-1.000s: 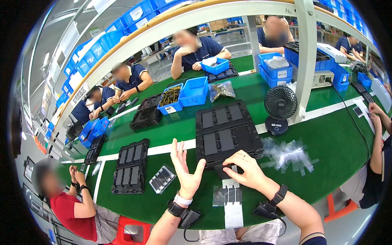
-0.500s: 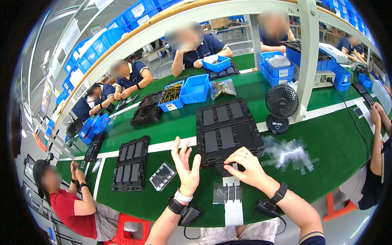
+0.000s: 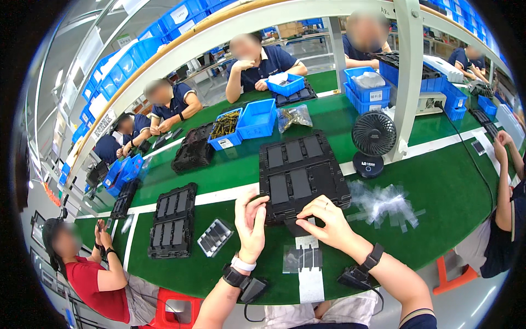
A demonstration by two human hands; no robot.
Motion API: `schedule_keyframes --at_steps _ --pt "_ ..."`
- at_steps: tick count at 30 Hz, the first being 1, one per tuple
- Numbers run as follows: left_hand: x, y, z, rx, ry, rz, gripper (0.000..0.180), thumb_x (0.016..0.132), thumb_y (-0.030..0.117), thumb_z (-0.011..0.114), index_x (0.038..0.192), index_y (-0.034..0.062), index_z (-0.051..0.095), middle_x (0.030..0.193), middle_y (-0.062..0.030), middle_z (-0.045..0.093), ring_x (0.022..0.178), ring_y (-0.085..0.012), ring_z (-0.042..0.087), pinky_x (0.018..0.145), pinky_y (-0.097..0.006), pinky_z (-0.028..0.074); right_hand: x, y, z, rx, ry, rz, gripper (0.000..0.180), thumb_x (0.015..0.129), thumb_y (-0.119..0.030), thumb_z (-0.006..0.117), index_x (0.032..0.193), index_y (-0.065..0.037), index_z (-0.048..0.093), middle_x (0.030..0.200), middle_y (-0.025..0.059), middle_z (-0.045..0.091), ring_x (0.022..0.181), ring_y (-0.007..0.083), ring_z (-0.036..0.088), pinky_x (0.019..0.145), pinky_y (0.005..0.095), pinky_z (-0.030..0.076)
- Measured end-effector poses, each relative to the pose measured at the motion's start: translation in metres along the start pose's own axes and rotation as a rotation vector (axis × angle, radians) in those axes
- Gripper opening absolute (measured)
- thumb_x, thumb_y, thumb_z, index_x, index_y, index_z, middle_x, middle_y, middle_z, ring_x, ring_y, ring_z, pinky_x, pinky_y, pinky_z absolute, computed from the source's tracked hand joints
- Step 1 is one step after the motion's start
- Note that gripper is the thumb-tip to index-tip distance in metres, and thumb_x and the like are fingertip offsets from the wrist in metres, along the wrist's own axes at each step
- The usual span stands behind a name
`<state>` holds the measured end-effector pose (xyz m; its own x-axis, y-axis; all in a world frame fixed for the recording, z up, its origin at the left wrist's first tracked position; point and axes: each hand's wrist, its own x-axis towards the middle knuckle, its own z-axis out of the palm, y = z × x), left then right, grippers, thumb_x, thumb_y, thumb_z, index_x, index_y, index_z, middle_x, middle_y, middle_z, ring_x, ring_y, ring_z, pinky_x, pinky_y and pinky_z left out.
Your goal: Assembling black plastic components on a factory production line.
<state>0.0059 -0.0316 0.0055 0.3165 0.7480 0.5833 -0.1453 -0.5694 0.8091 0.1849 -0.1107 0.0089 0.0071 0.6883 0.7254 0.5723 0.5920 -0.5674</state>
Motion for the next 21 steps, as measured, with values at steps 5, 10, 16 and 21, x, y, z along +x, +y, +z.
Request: schedule_keyframes --at_steps 5,10,16,21 --pt "0.004 0.02 0.008 0.203 -0.145 0.105 0.007 0.074 -0.001 0.063 0.081 0.0004 0.064 0.081 -0.0089 0.065 0.075 -0.0175 0.062 0.069 -0.026 0.048 0.001 -0.001 -0.003 0.005 -0.003 0.044 0.013 0.07 -0.008 0.071 0.079 -0.005 0.063 0.078 0.0047 0.062 0.074 0.0199 0.056 0.069 0.0308 0.045" --pt "0.003 0.021 0.01 0.256 -0.152 0.15 0.01 0.071 0.0 0.068 0.08 0.0013 0.065 0.078 -0.0084 0.064 0.073 -0.0175 0.062 0.066 -0.025 0.049 0.0 -0.002 0.0 0.011 -0.002 0.062 0.014 0.07 -0.008 0.071 0.081 -0.004 0.063 0.075 0.0049 0.062 0.072 0.0197 0.055 0.065 0.03 0.045" --pt "0.0 0.017 0.013 0.251 -0.194 0.122 0.01 0.07 0.001 0.07 0.079 0.0017 0.065 0.078 -0.0087 0.064 0.073 -0.0175 0.062 0.066 -0.026 0.049 -0.001 0.0 0.0 -0.011 0.015 0.045 0.015 0.07 -0.008 0.071 0.082 -0.005 0.063 0.074 0.0047 0.062 0.07 0.0193 0.056 0.064 0.0294 0.045" --pt "0.004 0.022 0.014 0.253 -0.175 0.007 0.01 0.073 0.002 0.068 0.082 0.001 0.066 0.077 -0.0076 0.064 0.071 -0.0144 0.061 0.065 -0.025 0.049 0.003 -0.002 -0.002 -0.052 0.032 0.098 0.016 0.069 -0.009 0.072 0.082 -0.005 0.065 0.073 0.004 0.062 0.073 0.0186 0.056 0.065 0.0289 0.046"
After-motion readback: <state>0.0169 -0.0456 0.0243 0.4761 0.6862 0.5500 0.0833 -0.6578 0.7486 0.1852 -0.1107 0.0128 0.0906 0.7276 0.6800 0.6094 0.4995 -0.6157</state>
